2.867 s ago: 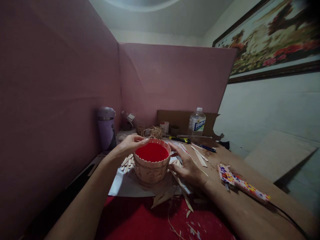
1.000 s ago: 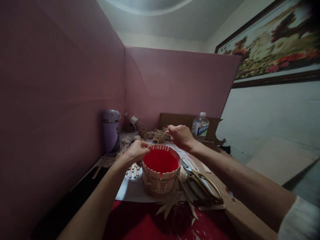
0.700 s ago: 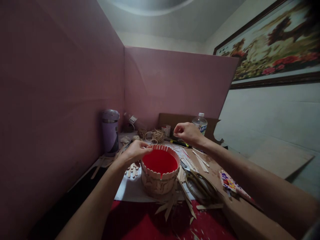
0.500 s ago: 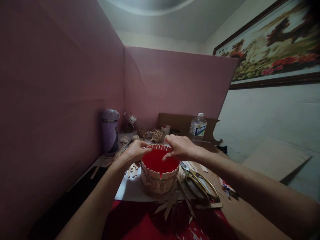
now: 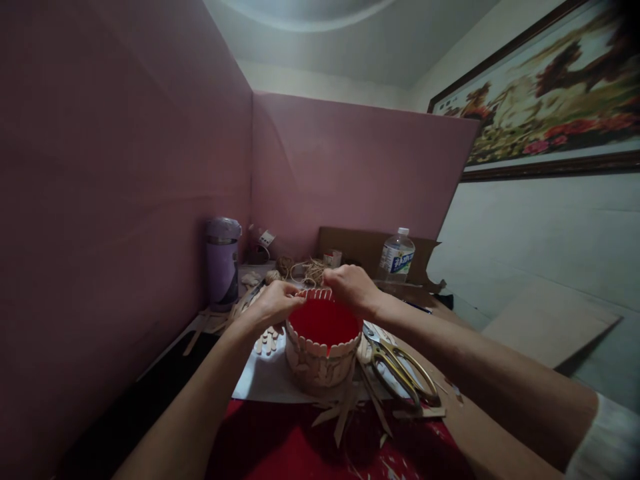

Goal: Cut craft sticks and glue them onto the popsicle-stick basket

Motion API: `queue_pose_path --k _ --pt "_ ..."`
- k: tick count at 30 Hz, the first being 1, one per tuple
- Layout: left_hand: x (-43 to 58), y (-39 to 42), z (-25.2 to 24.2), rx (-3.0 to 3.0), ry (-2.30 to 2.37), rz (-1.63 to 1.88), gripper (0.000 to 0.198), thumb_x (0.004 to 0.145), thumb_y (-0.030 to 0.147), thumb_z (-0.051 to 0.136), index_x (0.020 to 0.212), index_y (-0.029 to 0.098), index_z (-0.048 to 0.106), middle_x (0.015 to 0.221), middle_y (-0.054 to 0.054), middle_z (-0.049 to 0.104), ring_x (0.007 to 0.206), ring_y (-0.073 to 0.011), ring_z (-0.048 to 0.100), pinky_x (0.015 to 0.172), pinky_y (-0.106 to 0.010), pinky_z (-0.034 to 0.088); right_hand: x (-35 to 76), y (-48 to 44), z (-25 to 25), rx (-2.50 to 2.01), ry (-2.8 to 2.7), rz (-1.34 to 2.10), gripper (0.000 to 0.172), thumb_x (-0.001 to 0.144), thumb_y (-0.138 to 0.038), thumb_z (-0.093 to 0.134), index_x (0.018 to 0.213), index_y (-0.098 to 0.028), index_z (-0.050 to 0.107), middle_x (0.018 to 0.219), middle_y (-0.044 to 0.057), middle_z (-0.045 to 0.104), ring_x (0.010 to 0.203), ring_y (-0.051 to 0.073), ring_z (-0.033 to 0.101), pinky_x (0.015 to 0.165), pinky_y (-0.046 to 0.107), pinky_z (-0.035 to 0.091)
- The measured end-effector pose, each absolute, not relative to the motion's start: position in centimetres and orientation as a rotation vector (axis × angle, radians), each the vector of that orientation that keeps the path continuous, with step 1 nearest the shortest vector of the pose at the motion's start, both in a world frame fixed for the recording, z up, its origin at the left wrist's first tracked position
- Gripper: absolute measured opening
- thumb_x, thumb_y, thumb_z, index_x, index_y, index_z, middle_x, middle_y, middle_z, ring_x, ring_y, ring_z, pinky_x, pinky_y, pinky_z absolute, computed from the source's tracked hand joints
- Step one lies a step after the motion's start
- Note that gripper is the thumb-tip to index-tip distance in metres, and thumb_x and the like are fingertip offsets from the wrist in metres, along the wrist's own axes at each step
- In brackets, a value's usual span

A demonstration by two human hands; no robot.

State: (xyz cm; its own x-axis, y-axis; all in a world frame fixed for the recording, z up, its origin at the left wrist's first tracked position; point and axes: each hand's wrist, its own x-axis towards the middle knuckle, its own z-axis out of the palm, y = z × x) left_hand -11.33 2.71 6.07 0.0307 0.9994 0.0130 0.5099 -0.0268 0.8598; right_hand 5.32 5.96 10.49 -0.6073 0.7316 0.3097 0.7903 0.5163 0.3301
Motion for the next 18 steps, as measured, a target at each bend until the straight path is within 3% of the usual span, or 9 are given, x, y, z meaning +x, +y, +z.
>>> queue_pose_path --k 5,11,18 --pt "-11.4 2.8 5.8 1.636 1.55 0.904 0.027 0.066 0.032 0.054 0.081 0.013 0.065 0.05 0.001 0.054 0.036 -0.0096 0.047 0.033 -0.02 0.036 6.8 7.3 11.8 -1.435 -2.264 -0.734 0.029 0.089 -0.025 0.035 0.098 -0.015 0.061 0.087 0.014 0.069 0.08 0.024 0.065 0.061 0.029 0.038" --pt "-11.4 3.1 5.6 1.632 1.545 0.932 0.025 0.065 0.032 0.055 0.077 0.012 0.065 0.047 0.001 0.052 0.037 -0.0088 0.045 0.034 -0.018 0.035 7.2 6.7 11.7 -1.18 -2.43 -0.496 0.013 0.077 -0.025 0.054 0.077 -0.026 0.068 0.083 0.0 0.068 0.072 0.015 0.062 0.055 0.022 0.034" --pt "-11.3 3.0 5.8 1.626 1.574 0.905 0.026 0.066 0.036 0.056 0.073 0.013 0.063 0.048 0.001 0.051 0.036 -0.0099 0.045 0.033 -0.02 0.035 5.3 4.5 10.6 -1.125 -2.79 -0.76 0.02 0.077 -0.017 0.051 0.08 -0.018 0.071 0.082 0.011 0.071 0.079 0.021 0.065 0.062 0.026 0.041"
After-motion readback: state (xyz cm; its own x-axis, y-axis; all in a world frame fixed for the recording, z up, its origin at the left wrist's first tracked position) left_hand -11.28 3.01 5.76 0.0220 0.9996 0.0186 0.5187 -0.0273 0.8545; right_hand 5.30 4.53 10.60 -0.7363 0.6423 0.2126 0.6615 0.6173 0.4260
